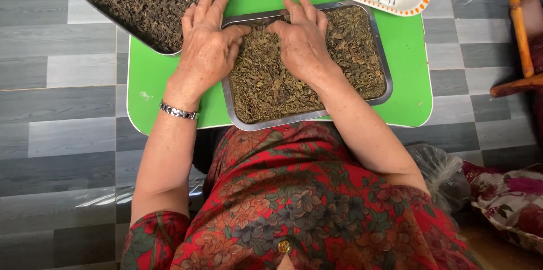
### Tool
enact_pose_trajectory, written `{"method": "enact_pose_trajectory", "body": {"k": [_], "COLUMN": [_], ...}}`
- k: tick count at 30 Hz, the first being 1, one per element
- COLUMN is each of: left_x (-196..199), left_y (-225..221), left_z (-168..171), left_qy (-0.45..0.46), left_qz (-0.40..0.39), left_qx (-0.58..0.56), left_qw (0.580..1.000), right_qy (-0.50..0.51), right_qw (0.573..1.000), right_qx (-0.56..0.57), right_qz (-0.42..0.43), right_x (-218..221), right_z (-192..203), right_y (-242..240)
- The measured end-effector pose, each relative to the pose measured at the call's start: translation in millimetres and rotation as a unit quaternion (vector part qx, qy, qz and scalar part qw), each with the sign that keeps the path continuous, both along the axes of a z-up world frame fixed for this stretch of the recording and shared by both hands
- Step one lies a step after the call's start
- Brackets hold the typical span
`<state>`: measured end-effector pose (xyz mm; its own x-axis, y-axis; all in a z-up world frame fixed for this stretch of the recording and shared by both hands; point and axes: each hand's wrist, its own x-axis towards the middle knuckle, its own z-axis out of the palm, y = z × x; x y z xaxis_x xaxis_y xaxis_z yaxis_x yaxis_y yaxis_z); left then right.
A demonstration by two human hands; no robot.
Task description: Manually sorting dried tea leaves in a metal tray to remove stems and debris.
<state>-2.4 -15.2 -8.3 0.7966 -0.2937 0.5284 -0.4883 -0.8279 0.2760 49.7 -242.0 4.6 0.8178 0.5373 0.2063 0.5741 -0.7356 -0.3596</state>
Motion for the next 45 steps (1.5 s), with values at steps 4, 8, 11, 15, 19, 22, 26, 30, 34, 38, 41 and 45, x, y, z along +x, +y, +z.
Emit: {"method": "enact_pose_trajectory", "body": {"k": [4,8,11,15,19,22,26,30,34,38,41,45], "left_x": [-1,-2,3,3,2,2,3,3,3,3,2,2], "left_y": [-5,-2,1,0,-9,-11,-11,-7,-5,-9,-13,-17], "left_z": [3,-3,-8,-7,-6,-6,-8,-9,-9,-5,-3,-1], "left_qy": [0.013,0.007,-0.015,-0.022,-0.025,-0.027,0.003,0.019,0.013,-0.002,-0.001,0.008], "left_qz": [-0.015,0.010,0.033,0.040,0.044,0.035,0.031,0.038,0.033,-0.013,-0.031,-0.030], "left_qx": [0.010,0.002,0.001,-0.003,-0.007,-0.005,-0.007,-0.006,-0.014,-0.003,0.013,0.037], "left_qw": [1.000,1.000,0.999,0.999,0.999,0.999,1.000,0.999,0.999,1.000,0.999,0.999], "right_qy": [-0.038,-0.044,-0.054,0.206,0.084,0.026,0.060,0.211,0.095,-0.016,-0.046,-0.071], "right_qw": [0.999,0.995,0.993,0.973,0.995,0.997,0.996,0.974,0.994,0.996,0.994,0.991], "right_qx": [0.010,0.063,0.060,0.094,0.045,0.044,0.037,0.069,0.034,0.036,0.043,0.060], "right_qz": [0.018,0.066,0.088,-0.042,0.035,0.058,0.046,-0.037,0.030,0.082,0.091,0.101], "right_x": [4,6,7,-20,-13,-11,-16,-23,-16,-9,-4,-1], "right_z": [-8,-19,-16,34,6,1,10,34,10,-5,-13,-18], "right_y": [-2,-5,-5,11,5,5,8,15,5,1,0,0]}}
